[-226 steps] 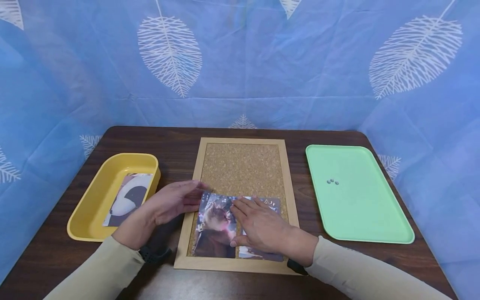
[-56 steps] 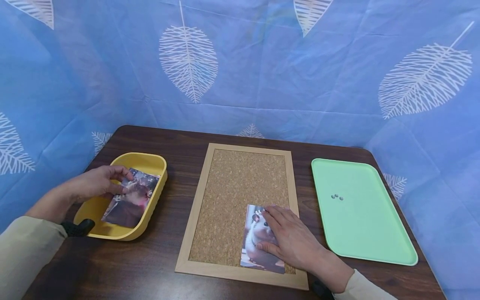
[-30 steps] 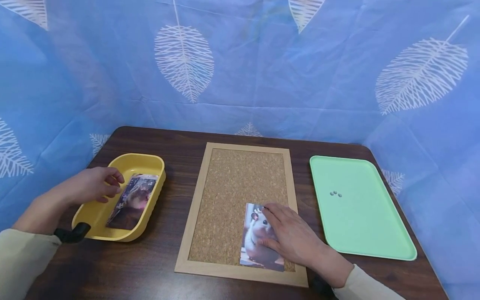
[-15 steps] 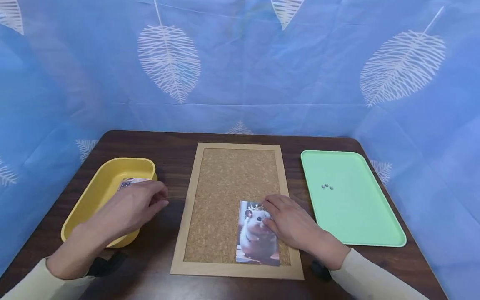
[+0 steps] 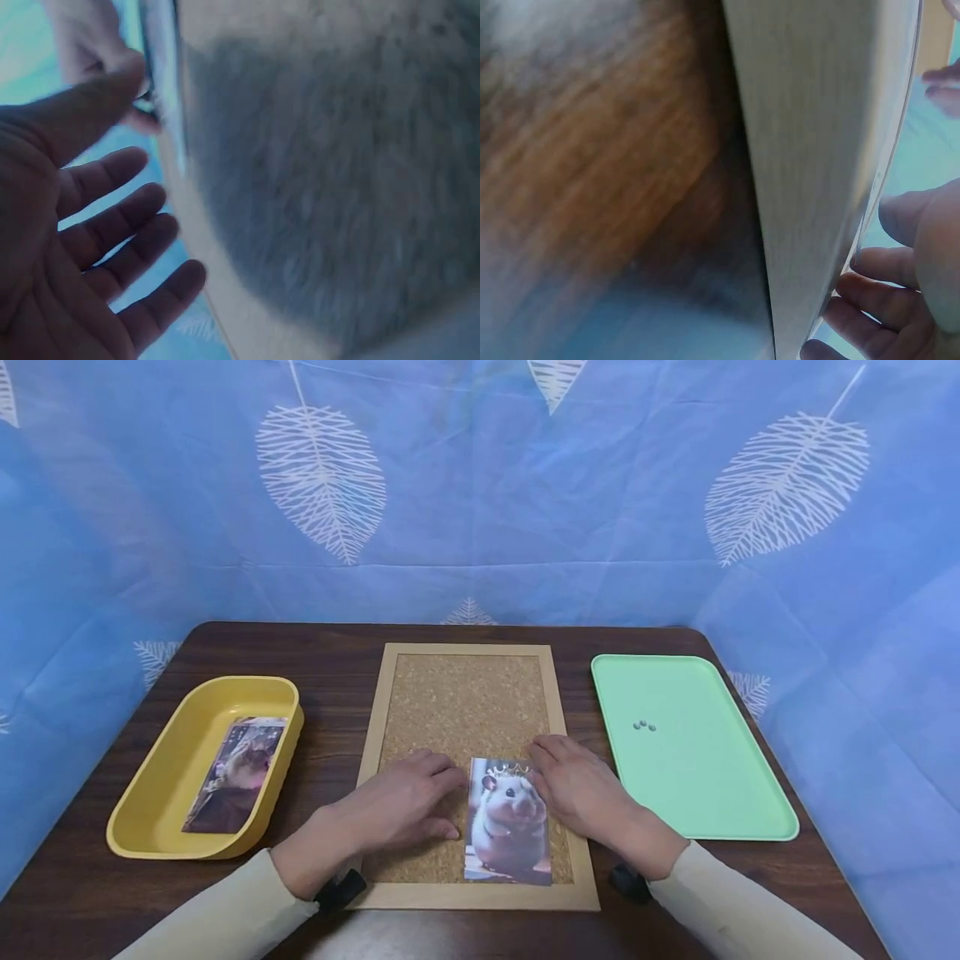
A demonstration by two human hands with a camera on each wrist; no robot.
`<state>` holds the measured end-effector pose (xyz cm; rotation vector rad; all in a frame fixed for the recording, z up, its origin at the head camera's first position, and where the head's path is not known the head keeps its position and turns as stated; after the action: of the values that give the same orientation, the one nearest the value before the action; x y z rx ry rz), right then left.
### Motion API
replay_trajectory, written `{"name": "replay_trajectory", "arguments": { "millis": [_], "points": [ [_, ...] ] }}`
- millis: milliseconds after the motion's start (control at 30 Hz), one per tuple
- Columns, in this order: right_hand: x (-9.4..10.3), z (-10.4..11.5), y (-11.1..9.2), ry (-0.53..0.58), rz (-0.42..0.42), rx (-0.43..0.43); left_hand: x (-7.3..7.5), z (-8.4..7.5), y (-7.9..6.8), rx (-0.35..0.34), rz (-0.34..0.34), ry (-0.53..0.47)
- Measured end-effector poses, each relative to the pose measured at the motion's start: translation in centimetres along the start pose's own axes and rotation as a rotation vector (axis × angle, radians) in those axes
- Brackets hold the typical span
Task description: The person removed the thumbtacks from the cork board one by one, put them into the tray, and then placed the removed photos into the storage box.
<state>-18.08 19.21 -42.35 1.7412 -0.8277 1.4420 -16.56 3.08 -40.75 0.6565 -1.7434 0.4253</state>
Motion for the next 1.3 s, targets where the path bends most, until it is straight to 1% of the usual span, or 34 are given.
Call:
{"name": "replay_trajectory", "arguments": {
  "millis": [100, 167, 267, 400, 600, 800, 1067, 1167, 1300],
  "points": [
    [-0.1, -0.1, 0.0, 0.019, 0.005, -0.012, -1.1, -0.6, 0.8, -0.030, 0.035, 0.067],
    [-0.2, -0.1, 0.1, 0.027, 0.010, -0.022, -1.8, -0.7, 1.1, -0.025, 0.068, 0.097],
    [-0.3, -0.1, 0.0, 0.026, 0.008, -0.025, -2.7, -0.3, 1.4, 0.022, 0.136, 0.111],
    [-0.5, 0.1, 0.0, 0.008, 0.001, -0.018, -3.9, 0.5, 1.5, 0.095, 0.215, 0.101],
    [-0.7, 0.1, 0.1, -0.003, 0.005, -0.013, -5.0, 1.1, 1.4, 0.149, 0.308, 0.078],
    [-0.5, 0.2, 0.2, -0.005, -0.022, 0.007, -5.2, 1.2, 1.3, 0.188, 0.338, 0.080],
    [-0.9, 0.1, 0.6, 0.006, 0.000, 0.009, -5.4, 1.4, 1.2, 0.235, 0.351, 0.147],
    [-0.9, 0.0, 0.7, 0.005, 0.005, 0.005, -5.4, 1.4, 1.1, 0.233, 0.352, 0.150],
    [-0.8, -0.3, 0.9, 0.006, 0.017, 0.004, -5.5, 1.3, 1.2, 0.203, 0.350, 0.142]
  ]
}}
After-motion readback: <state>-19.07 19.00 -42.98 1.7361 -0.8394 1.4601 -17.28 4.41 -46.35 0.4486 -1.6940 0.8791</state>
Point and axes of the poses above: each hand's wrist, its own y-axis towards the middle knuckle, its own x-axis out of the back of the hand, z = x × y, the point moved 10 cm from there along y, towards the middle knuckle, and after that the axes turned 7 degrees about -y, right-handed, at the moved point
